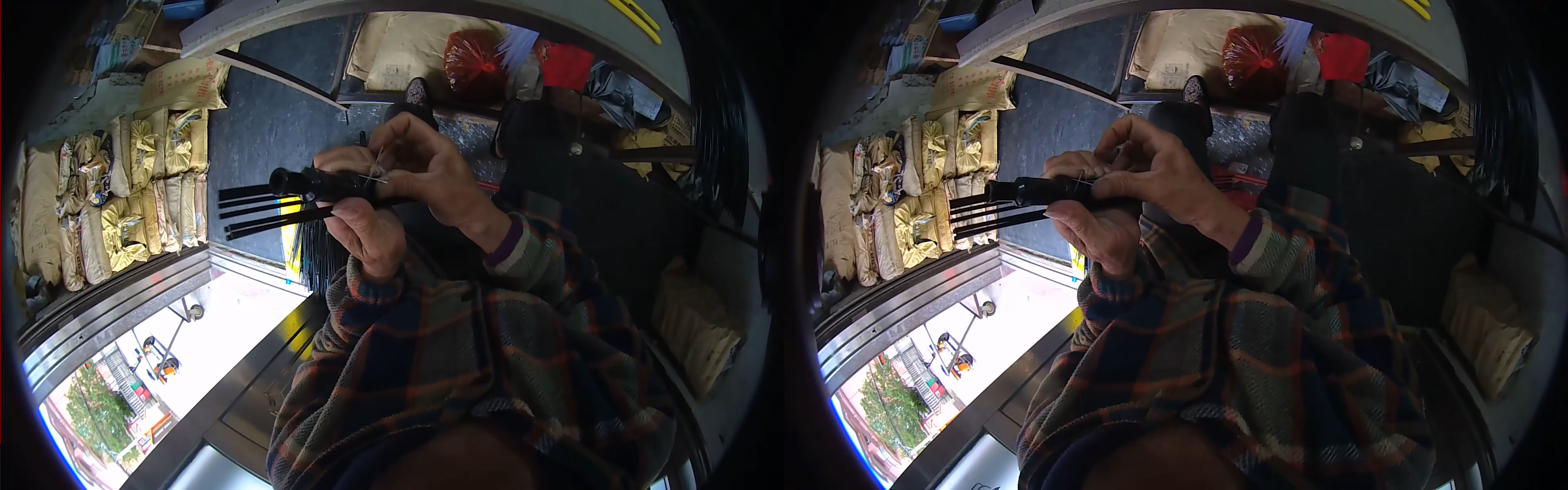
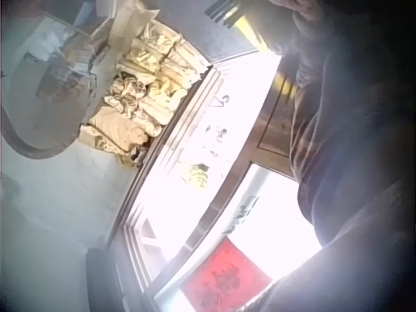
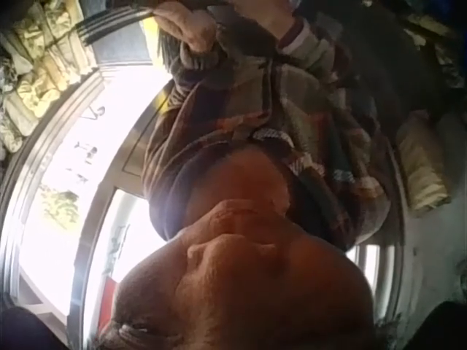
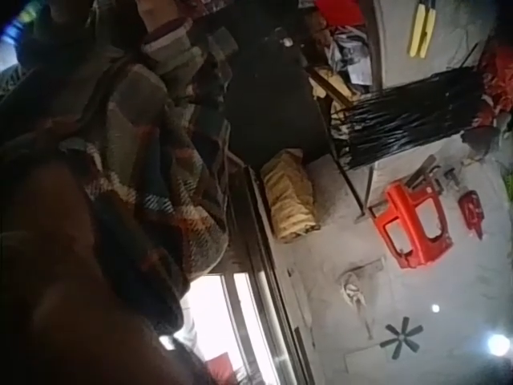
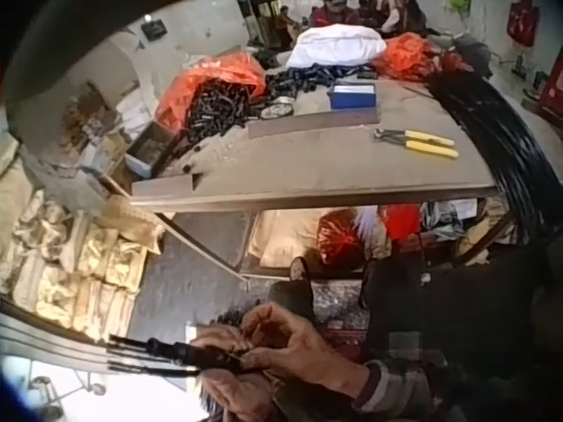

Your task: Assembling bundles of black rods into components using pliers.

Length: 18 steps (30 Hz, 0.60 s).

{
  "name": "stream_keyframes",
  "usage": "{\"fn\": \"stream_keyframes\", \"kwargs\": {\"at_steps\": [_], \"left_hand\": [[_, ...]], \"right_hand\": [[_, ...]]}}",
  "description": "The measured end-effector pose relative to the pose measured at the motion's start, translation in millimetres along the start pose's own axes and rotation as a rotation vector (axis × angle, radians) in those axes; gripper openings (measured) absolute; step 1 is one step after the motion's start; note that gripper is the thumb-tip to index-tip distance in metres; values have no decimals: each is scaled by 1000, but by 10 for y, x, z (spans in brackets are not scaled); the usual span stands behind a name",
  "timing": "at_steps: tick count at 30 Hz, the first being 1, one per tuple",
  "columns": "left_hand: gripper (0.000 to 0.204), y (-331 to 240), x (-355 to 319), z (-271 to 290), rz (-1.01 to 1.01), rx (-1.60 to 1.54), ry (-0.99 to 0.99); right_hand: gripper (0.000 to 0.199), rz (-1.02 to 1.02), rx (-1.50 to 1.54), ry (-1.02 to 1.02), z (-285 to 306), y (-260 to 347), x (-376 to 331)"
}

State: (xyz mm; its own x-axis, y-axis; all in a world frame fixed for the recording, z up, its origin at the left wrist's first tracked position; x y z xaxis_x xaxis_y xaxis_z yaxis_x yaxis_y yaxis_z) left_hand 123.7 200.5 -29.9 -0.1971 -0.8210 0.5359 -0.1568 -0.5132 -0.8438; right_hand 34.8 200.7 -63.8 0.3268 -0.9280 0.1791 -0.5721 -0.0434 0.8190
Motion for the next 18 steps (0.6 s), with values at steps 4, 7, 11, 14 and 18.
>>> {"fn": "stream_keyframes", "kwargs": {"at_steps": [4, 7, 11, 14, 18], "left_hand": [[50, -28, 42, 2, 39, 33, 86], [58, 29, 74, 46, 36, 67, 195], [47, 39, 135, 69, -117, -28, 252], [27, -42, 167, -1, 54, 249, 338], [21, 63, 232, -73, 237, 223, 226]], "right_hand": [[46, -28, 80, 77, 68, 14, 55], [51, -5, 88, 109, 116, -23, 103], [49, -3, 148, 111, 120, -25, 140], [48, 42, 197, 126, 228, -75, 148], [46, -16, 194, 129, 397, 217, 67]]}}
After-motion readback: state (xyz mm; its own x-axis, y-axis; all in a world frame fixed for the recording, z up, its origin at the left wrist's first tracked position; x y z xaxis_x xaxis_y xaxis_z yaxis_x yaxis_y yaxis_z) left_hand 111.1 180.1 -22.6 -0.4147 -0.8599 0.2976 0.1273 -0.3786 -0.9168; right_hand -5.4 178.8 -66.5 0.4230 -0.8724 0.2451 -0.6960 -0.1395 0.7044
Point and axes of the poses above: each hand's wrist, its own x-axis towards the middle knuckle, its own z-axis out of the back of the hand, y = z × x, the point moved 3 cm from there along x, towards the middle knuckle, and after that the axes turned 13 degrees about y, right-handed, at the moved point
